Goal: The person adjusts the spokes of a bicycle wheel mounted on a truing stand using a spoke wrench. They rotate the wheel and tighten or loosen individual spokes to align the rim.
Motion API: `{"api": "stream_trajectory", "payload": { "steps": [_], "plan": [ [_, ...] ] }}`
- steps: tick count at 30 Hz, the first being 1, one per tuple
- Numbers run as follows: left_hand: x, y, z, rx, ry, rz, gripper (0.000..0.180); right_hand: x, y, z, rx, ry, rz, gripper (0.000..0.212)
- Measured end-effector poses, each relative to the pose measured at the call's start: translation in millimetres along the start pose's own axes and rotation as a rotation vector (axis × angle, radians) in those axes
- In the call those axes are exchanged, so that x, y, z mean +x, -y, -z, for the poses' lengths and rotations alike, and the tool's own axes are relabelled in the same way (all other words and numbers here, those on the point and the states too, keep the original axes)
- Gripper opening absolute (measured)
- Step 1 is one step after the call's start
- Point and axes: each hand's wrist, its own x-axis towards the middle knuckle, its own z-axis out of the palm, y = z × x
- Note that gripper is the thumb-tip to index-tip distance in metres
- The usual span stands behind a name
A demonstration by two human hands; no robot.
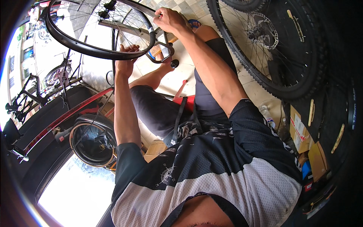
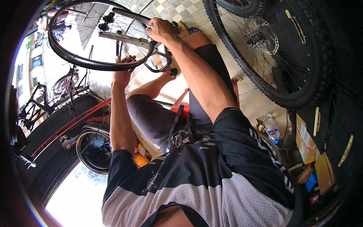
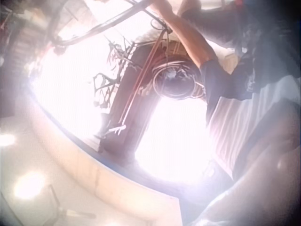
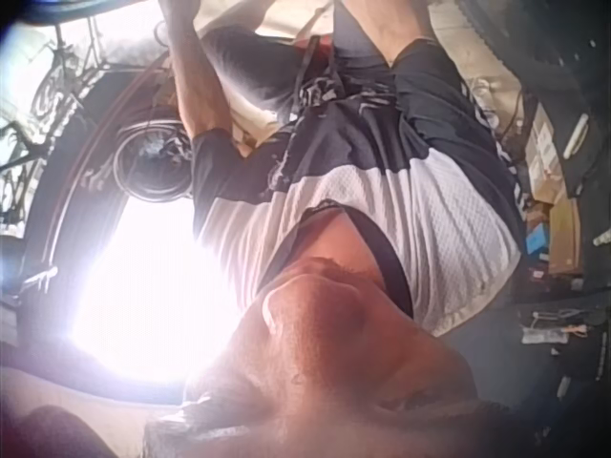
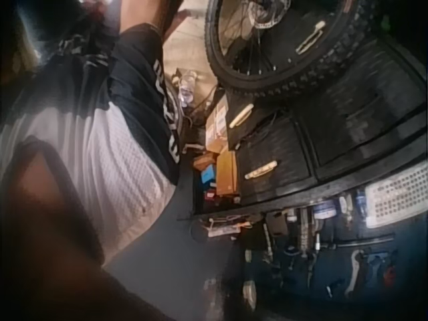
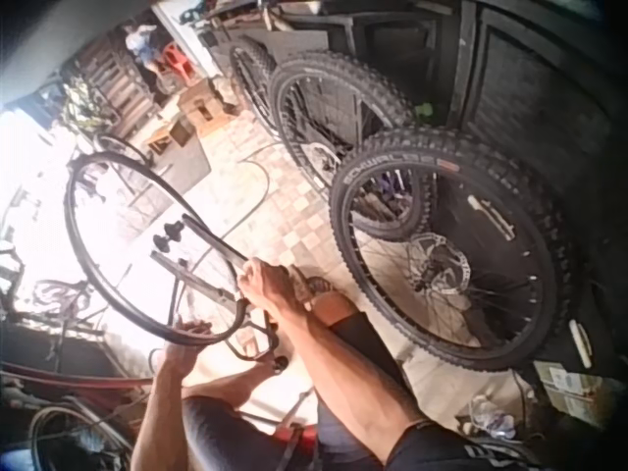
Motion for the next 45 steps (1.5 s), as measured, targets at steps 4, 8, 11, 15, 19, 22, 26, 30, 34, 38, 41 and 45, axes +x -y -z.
{"api": "stream_trajectory", "payload": {
  "steps": [4, 8, 11, 15, 19, 22, 26, 30, 34, 38, 41, 45],
  "plan": [
    [-21.1, -30.9, 7.6, 0.134, 0.000, -0.074, 0.054, 0.3, 1.1, 3.7, 0.019, 0.045, -0.014, 0.045],
    [-32.2, -72.6, 20.1, 0.103, -0.020, -0.192, 0.049, -2.0, 1.9, 2.4, 0.023, 0.022, -0.001, 0.046],
    [-39.3, -108.5, 24.8, 0.115, -0.111, -0.306, 0.042, -1.8, 0.7, 1.3, 0.023, 0.035, 0.000, 0.046],
    [-44.6, -152.4, 21.5, 0.052, -0.133, -0.420, 0.043, -0.2, -2.4, -2.3, 0.017, 0.018, 0.015, 0.046],
    [-43.9, -168.9, 20.2, 0.090, -0.148, -0.460, 0.046, 1.2, -5.1, -6.4, -0.006, -0.019, 0.046, 0.045],
    [-39.6, -159.2, 25.1, 0.064, -0.135, -0.404, 0.045, 2.0, -4.4, -6.3, -0.009, 0.009, 0.021, 0.044],
    [-32.0, -115.9, 28.0, 0.052, -0.124, -0.351, 0.042, 1.9, -6.2, -5.3, 0.001, 0.064, -0.025, 0.047],
    [-23.3, -72.9, 23.6, 0.140, -0.015, -0.252, 0.043, 5.6, -10.4, -16.6, 0.003, 0.001, 0.047, 0.044],
    [-13.7, -35.5, 14.1, 0.165, -0.022, -0.190, 0.045, 7.1, -12.7, -30.0, -0.053, -0.061, 0.127, 0.046],
    [-0.9, -9.6, 8.2, 0.225, -0.011, -0.097, 0.052, 1.9, -11.8, -30.9, -0.135, 0.041, 0.171, 0.042],
    [7.1, 7.3, 7.8, 0.311, -0.023, -0.095, 0.057, -2.1, -7.7, -35.4, -0.130, 0.097, 0.096, 0.041],
    [20.0, 21.4, 10.7, 0.332, -0.021, 0.001, 0.062, -3.2, -10.6, -43.7, -0.191, 0.173, 0.141, 0.040]
  ]
}}
